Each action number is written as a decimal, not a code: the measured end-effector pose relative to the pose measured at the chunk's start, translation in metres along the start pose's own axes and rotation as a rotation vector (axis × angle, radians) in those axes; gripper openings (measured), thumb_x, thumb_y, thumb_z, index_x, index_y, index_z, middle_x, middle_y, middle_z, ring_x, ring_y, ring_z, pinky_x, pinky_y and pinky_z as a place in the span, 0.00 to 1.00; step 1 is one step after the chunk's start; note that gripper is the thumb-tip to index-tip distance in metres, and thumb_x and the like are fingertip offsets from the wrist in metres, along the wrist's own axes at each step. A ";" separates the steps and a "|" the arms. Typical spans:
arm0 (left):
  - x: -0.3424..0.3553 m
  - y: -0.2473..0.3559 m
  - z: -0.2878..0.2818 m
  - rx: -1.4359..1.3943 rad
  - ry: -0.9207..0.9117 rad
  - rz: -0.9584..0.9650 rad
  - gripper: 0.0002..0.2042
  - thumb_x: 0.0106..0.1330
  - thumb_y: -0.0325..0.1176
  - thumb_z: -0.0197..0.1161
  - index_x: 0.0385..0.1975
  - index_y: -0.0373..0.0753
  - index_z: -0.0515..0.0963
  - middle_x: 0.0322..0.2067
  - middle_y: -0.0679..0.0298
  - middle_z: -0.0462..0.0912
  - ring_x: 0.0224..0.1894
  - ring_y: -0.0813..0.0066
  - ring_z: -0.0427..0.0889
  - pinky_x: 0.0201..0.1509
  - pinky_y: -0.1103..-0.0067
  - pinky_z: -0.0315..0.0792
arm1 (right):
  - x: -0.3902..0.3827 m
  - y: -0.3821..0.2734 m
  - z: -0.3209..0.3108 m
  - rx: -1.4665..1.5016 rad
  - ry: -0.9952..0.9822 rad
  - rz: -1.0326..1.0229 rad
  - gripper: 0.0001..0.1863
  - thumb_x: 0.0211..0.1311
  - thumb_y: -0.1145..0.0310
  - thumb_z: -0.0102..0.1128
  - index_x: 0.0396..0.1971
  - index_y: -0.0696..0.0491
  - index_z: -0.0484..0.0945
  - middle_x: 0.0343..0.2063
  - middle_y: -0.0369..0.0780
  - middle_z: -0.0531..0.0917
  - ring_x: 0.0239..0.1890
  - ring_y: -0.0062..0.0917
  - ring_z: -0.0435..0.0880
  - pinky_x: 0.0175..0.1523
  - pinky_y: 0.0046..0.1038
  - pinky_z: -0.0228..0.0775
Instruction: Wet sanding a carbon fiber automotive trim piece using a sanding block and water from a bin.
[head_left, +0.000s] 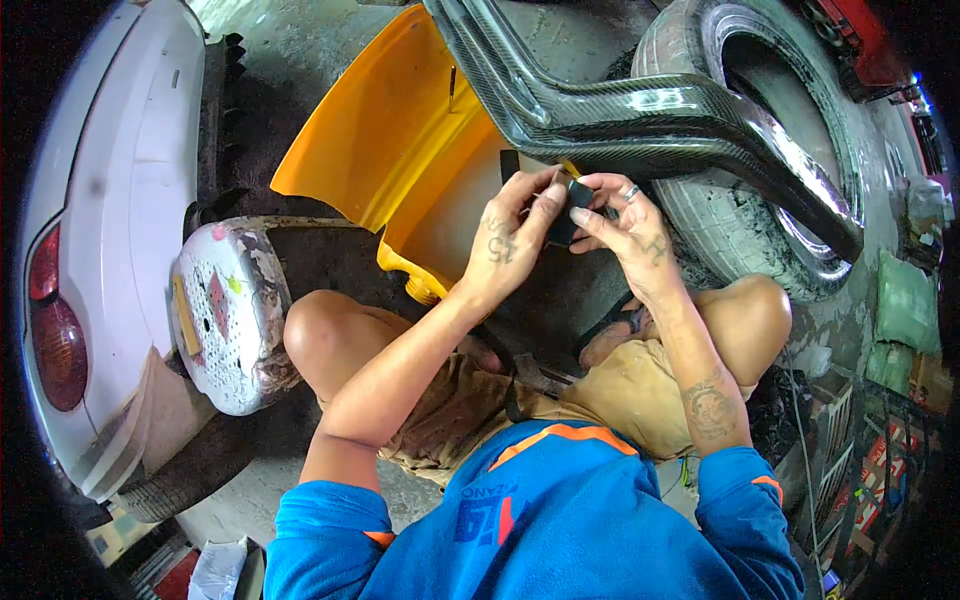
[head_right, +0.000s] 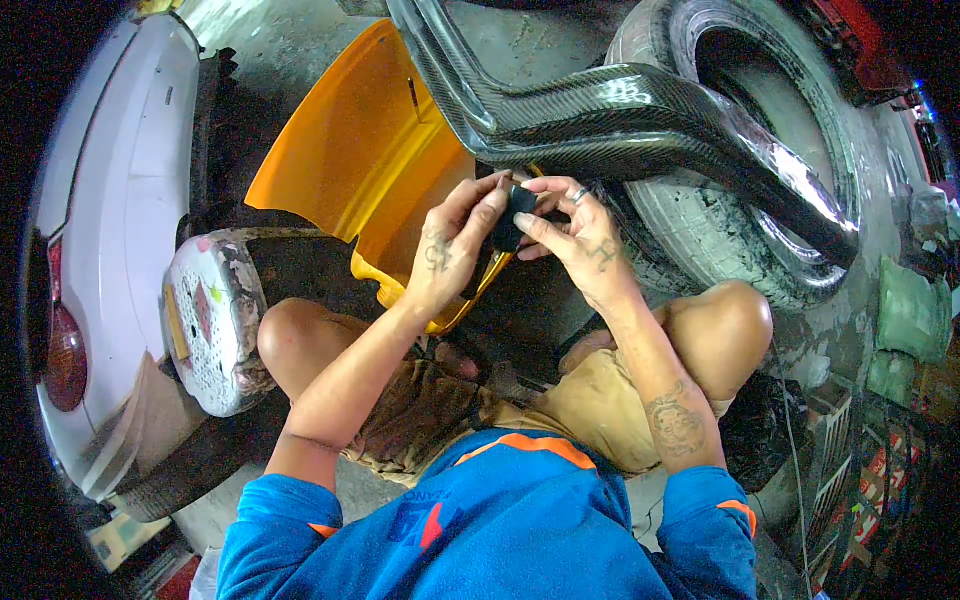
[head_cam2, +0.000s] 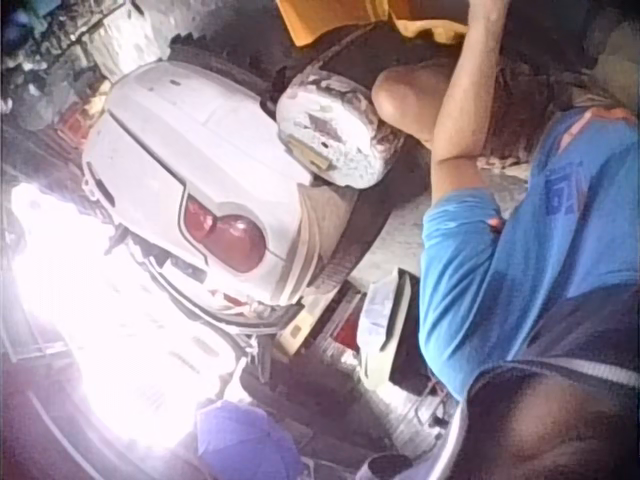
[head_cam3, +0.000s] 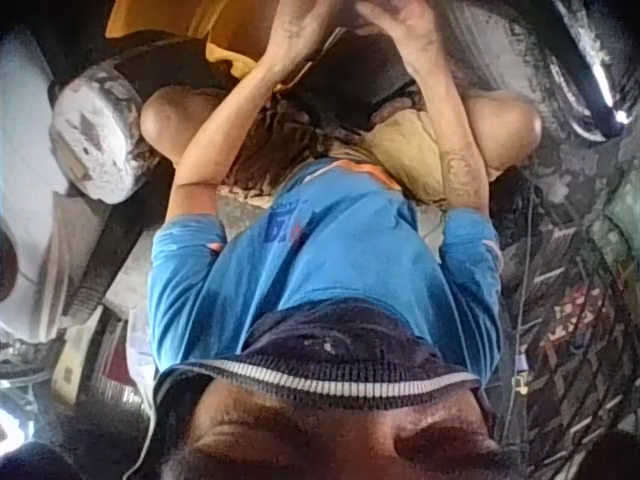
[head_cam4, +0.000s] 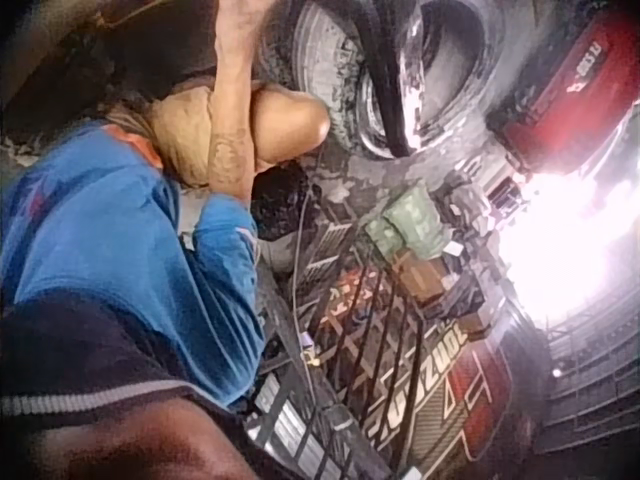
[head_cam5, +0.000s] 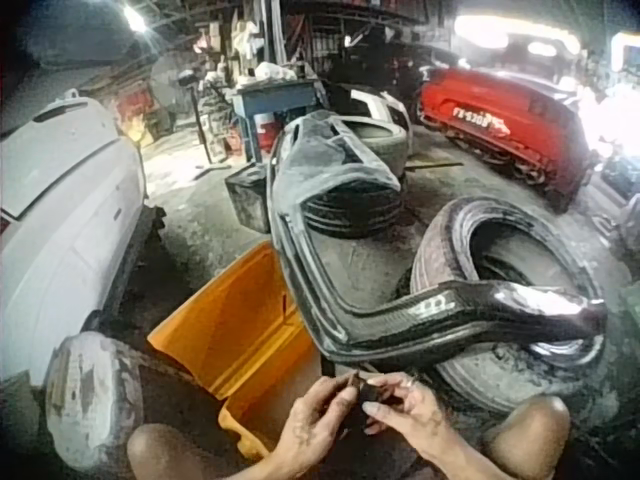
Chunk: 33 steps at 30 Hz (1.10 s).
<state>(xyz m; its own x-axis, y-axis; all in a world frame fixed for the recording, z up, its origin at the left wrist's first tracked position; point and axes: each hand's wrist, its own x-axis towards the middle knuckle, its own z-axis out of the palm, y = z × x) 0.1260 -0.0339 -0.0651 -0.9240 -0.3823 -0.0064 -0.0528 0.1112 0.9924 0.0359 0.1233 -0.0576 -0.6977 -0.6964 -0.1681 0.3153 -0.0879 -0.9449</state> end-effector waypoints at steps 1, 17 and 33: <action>-0.003 0.006 0.000 0.054 -0.013 0.079 0.18 0.73 0.35 0.60 0.57 0.32 0.76 0.42 0.60 0.82 0.44 0.76 0.79 0.51 0.79 0.72 | 0.000 0.002 0.001 0.019 -0.006 -0.007 0.18 0.64 0.77 0.65 0.52 0.54 0.74 0.40 0.36 0.78 0.40 0.17 0.81 0.39 0.22 0.85; -0.004 0.003 0.001 0.071 -0.063 0.075 0.16 0.72 0.34 0.60 0.56 0.34 0.77 0.40 0.62 0.80 0.44 0.76 0.78 0.49 0.79 0.72 | 0.001 -0.001 -0.008 0.002 0.072 0.019 0.09 0.66 0.71 0.66 0.42 0.58 0.80 0.37 0.37 0.83 0.39 0.19 0.83 0.41 0.26 0.85; -0.005 0.014 0.001 0.075 -0.022 0.120 0.18 0.71 0.33 0.63 0.59 0.36 0.75 0.39 0.65 0.79 0.42 0.80 0.77 0.47 0.81 0.72 | 0.000 -0.003 -0.006 0.029 0.118 0.026 0.08 0.65 0.72 0.67 0.40 0.57 0.80 0.37 0.38 0.84 0.38 0.19 0.84 0.42 0.25 0.84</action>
<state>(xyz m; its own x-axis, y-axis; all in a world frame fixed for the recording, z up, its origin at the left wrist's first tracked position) 0.1298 -0.0291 -0.0515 -0.9333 -0.3422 0.1085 0.0314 0.2234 0.9742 0.0307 0.1277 -0.0566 -0.7592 -0.6105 -0.2257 0.3517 -0.0930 -0.9315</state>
